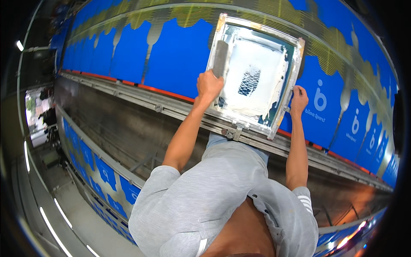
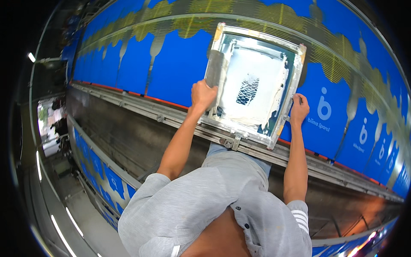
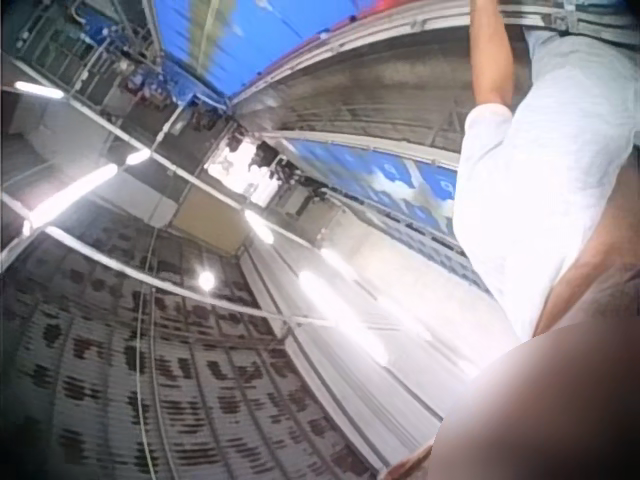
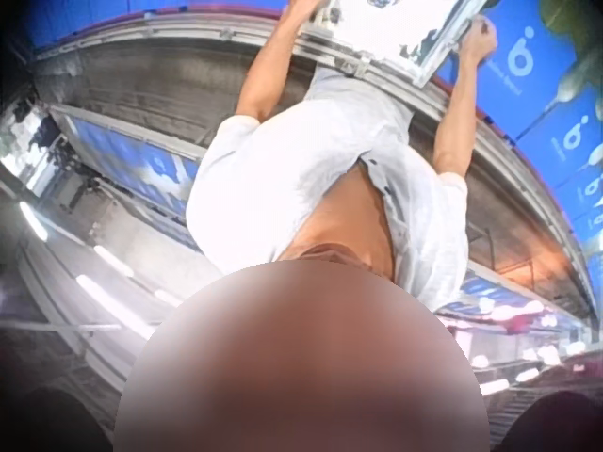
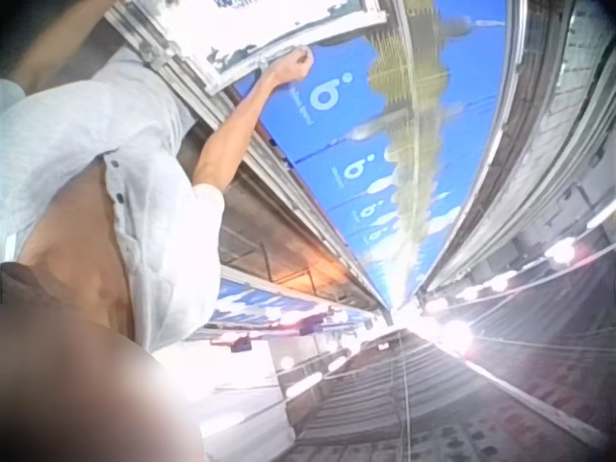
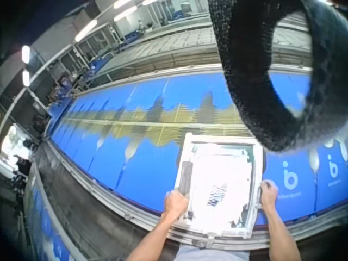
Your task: The person uses a squeegee to pull white ink across a screen printing frame mounted on a conveyor, repeatedly wiping the screen and reapplying ink. A coworker briefly approaches to observe the process.
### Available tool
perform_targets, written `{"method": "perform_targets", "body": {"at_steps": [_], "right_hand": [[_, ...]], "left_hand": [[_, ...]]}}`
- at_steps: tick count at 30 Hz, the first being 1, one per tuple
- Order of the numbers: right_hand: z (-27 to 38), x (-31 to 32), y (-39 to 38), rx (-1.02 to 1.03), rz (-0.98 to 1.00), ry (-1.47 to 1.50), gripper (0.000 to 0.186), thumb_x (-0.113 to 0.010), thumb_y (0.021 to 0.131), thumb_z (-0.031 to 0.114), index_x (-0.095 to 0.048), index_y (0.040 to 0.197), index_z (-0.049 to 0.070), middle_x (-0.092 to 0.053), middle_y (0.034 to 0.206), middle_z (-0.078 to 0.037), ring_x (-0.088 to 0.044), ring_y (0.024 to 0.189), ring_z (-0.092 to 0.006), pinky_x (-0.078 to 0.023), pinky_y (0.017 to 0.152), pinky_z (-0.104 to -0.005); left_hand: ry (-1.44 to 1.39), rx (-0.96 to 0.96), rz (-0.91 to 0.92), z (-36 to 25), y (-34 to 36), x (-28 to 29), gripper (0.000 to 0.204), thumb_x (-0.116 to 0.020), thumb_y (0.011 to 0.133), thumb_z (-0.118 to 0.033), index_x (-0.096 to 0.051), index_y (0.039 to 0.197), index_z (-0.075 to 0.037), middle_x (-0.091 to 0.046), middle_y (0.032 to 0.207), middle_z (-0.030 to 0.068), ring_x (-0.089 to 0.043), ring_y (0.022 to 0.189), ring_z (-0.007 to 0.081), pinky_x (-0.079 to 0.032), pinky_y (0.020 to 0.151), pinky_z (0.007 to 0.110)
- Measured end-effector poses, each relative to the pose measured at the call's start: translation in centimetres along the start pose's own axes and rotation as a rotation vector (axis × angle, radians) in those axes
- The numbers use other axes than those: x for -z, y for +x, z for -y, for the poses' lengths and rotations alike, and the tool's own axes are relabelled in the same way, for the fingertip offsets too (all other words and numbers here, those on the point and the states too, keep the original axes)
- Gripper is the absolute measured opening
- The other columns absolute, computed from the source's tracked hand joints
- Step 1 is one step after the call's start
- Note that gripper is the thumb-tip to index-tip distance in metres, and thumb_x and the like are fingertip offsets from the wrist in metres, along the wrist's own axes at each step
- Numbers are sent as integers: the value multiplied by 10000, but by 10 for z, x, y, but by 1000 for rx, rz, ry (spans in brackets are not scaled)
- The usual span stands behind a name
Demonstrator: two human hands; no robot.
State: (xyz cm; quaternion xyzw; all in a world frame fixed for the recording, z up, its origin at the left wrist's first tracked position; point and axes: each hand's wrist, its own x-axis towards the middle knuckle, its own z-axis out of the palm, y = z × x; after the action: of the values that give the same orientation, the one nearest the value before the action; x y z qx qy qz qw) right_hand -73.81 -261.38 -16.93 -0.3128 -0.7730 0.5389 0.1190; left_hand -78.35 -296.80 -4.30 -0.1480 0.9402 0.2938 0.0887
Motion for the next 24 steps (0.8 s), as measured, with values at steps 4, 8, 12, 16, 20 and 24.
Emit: {"method": "perform_targets", "body": {"at_steps": [4, 8, 12, 16, 20, 24], "right_hand": [[-1, -3, 4, 49, -21, -97, 227, -682, 891, 218, -735, 985, 18, -730, 923, -118, -665, 852, -213, -500, 785, -335], [-12, -11, 11, 110, -33, -199, 234, -687, 874, 245, -744, 991, 51, -733, 935, -155, -690, 868, -296, -507, 804, -371], [-6, -12, 7, 103, -33, -253, 271, -694, 865, 288, -748, 991, 54, -734, 931, -168, -693, 879, -328, -508, 814, -383], [-3, -15, 7, 73, -67, -261, 297, -696, 861, 324, -752, 985, 60, -734, 924, -180, -691, 878, -350, -511, 812, -402], [-7, -14, 11, 89, -80, -280, 299, -688, 869, 333, -750, 983, 62, -732, 934, -189, -691, 873, -373, -516, 803, -416], [-1, -15, 4, 132, -88, -282, 318, -643, 913, 342, -741, 1011, 56, -726, 906, -208, -693, 868, -382, -519, 787, -427]], "left_hand": [[108, 0, 33, 3, 40, -11, 285, -637, 762, -120, -712, 937, 92, -698, 942, 320, -681, 899, 494, -552, 798, 521], [187, -40, 104, -4, 67, -31, 253, -616, 760, -82, -730, 931, 66, -707, 966, 297, -688, 923, 472, -560, 792, 508], [337, -384, 152, 7, 20, -51, 149, -600, 785, -42, -717, 839, 33, -715, 891, 244, -712, 909, 392, -567, 726, 482], [235, -771, 32, 60, -78, -64, 169, -581, 781, -10, -710, 887, -39, -706, 830, 183, -701, 834, 371, -551, 703, 474], [311, -729, 315, 61, -74, -49, 113, -625, 713, -35, -720, 773, -29, -695, 758, 187, -693, 749, 386, -540, 678, 494], [635, -388, 865, -1, -2, -71, 248, -705, 608, -40, -763, 845, 8, -722, 884, 261, -714, 843, 405, -558, 714, 462]]}}
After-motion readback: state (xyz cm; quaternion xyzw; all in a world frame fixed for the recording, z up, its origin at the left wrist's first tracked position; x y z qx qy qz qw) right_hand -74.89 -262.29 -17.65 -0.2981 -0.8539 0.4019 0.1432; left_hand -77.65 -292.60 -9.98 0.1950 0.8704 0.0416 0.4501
